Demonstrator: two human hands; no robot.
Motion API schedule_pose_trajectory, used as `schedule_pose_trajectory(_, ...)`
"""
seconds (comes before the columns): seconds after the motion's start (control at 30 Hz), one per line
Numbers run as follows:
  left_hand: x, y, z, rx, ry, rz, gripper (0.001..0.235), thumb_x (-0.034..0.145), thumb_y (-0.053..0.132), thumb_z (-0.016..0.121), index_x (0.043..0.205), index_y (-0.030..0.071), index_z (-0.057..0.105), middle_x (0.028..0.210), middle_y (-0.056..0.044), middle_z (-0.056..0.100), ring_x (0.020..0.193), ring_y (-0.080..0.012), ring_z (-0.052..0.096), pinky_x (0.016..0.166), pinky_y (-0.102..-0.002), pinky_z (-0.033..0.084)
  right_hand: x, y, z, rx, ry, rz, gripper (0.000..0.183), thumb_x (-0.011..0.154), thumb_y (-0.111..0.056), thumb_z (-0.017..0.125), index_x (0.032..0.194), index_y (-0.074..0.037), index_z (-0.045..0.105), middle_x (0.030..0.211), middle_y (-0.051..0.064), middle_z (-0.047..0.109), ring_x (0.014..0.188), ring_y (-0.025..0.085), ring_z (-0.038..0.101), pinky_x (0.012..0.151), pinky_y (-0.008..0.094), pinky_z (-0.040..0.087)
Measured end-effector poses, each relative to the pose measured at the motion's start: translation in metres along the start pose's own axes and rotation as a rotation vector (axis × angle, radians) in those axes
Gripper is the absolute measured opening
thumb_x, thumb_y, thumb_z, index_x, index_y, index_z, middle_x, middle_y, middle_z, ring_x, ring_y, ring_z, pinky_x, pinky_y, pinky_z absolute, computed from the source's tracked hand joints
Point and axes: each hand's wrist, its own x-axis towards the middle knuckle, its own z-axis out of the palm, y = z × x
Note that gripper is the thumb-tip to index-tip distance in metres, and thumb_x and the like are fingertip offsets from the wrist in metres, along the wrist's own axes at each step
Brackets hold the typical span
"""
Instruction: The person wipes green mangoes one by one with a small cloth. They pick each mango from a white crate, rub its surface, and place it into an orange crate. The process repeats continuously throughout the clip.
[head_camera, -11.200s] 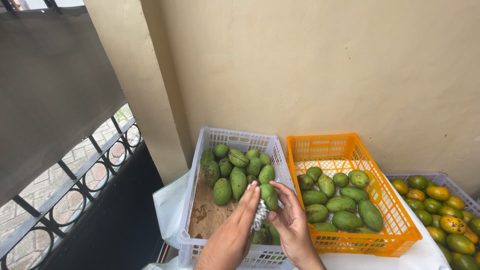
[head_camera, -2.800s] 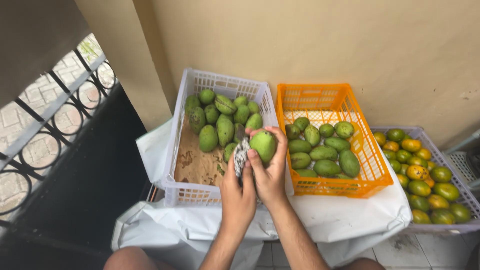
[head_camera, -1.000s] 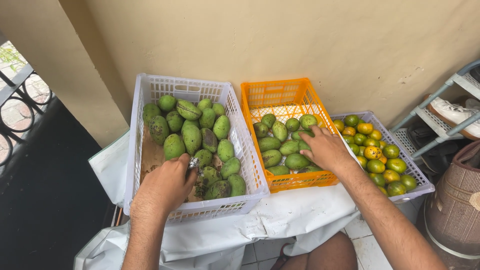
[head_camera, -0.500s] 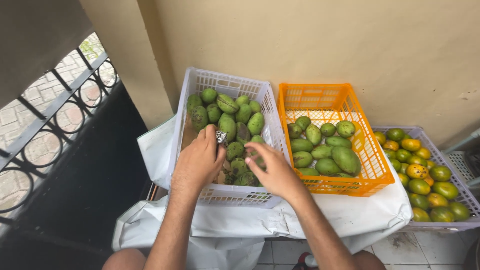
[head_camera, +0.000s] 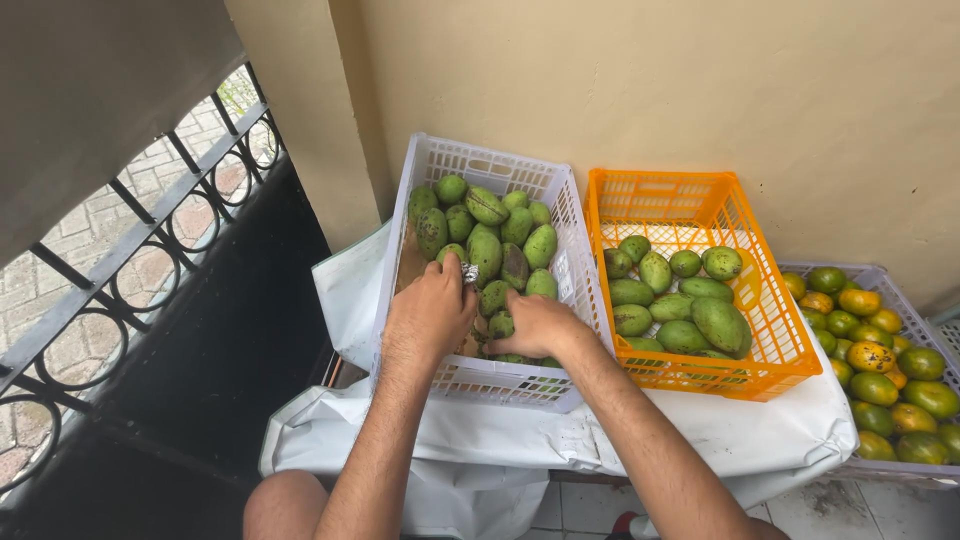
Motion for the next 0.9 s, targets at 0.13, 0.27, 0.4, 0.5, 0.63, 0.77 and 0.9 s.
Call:
schedule_pose_trajectory(0.13,0.0,-0.002,0.003,0.003,0.001,-0.002,0.028,0.096,0.036,0.046,0.112,0.012,0.045,0.103,-0.016,0.063,0.095,-0.0399,0.073,0.08,-0.051,0.061,-0.015,-0.01,-0.01,-0.015,0.055,-0.038,0.081,0.084,-0.056,0.075,0.14,0.0,0.055,0.129,0.023,0.068,0.127,0.041,0.06,0.108,0.059,0.044)
schedule_pose_trajectory(0.27,-0.002,0.005,-0.009,-0.047,0.045,-0.011,0.026,0.098,0.031,0.045,0.114,0.01,0.046,0.104,-0.017,0.064,0.095,-0.0397,0.074,0.08,-0.051,0.061,-0.036,-0.01,-0.03,0.471,0.329,-0.149,0.049,0.097,-0.03,0.066,0.133,0.002,0.054,0.124,0.031,0.064,0.119,0.046,0.062,0.102,0.06,0.051)
schedule_pose_trajectory(0.4,-0.005,0.008,-0.016,-0.086,0.077,-0.024,0.027,0.098,0.027,0.046,0.116,0.008,0.046,0.105,-0.019,0.064,0.097,-0.0418,0.073,0.081,-0.053,0.061,-0.045,0.001,-0.028,1.246,0.529,-0.481,0.088,0.094,-0.047,0.061,0.159,-0.014,0.011,0.152,0.041,0.021,0.139,0.061,0.03,0.111,0.073,0.03)
schedule_pose_trajectory(0.5,-0.002,0.007,-0.013,-0.091,0.08,-0.024,0.027,0.098,0.027,0.045,0.117,0.008,0.045,0.102,-0.018,0.063,0.096,-0.0412,0.073,0.08,-0.053,0.061,-0.046,-0.016,-0.013,1.42,0.518,-0.361,0.056,0.098,-0.013,0.057,0.148,-0.008,0.033,0.136,0.029,0.042,0.112,0.036,0.062,0.085,0.045,0.063)
schedule_pose_trajectory(0.63,-0.008,0.011,-0.021,-0.085,0.058,-0.025,0.027,0.098,0.028,0.045,0.117,0.009,0.045,0.102,-0.018,0.062,0.096,-0.0414,0.072,0.08,-0.054,0.061,-0.022,0.005,0.027,1.461,0.434,-0.264,0.039,0.099,-0.014,0.059,0.134,-0.004,0.047,0.115,0.014,0.047,0.095,0.023,0.055,0.069,0.028,0.058)
schedule_pose_trajectory(0.77,-0.017,0.015,-0.037,-0.242,0.039,0.039,0.03,0.097,0.02,0.047,0.124,0.007,0.048,0.115,-0.02,0.059,0.104,-0.0463,0.07,0.083,-0.057,0.061,-0.027,0.009,0.032,1.5,0.477,-0.383,0.039,0.1,-0.022,0.055,0.135,-0.004,0.052,0.112,0.012,0.044,0.102,0.02,0.05,0.079,0.03,0.053)
schedule_pose_trajectory(0.9,-0.027,0.022,-0.056,-0.421,0.059,0.149,0.041,0.095,0.008,0.055,0.135,0.008,0.054,0.129,-0.019,0.05,0.116,-0.0532,0.064,0.092,-0.064,0.059,-0.05,-0.01,0.015,1.373,0.603,-0.458,0.06,0.095,-0.001,0.06,0.152,-0.009,0.046,0.12,0.011,0.046,0.109,0.018,0.047,0.094,0.034,0.049)
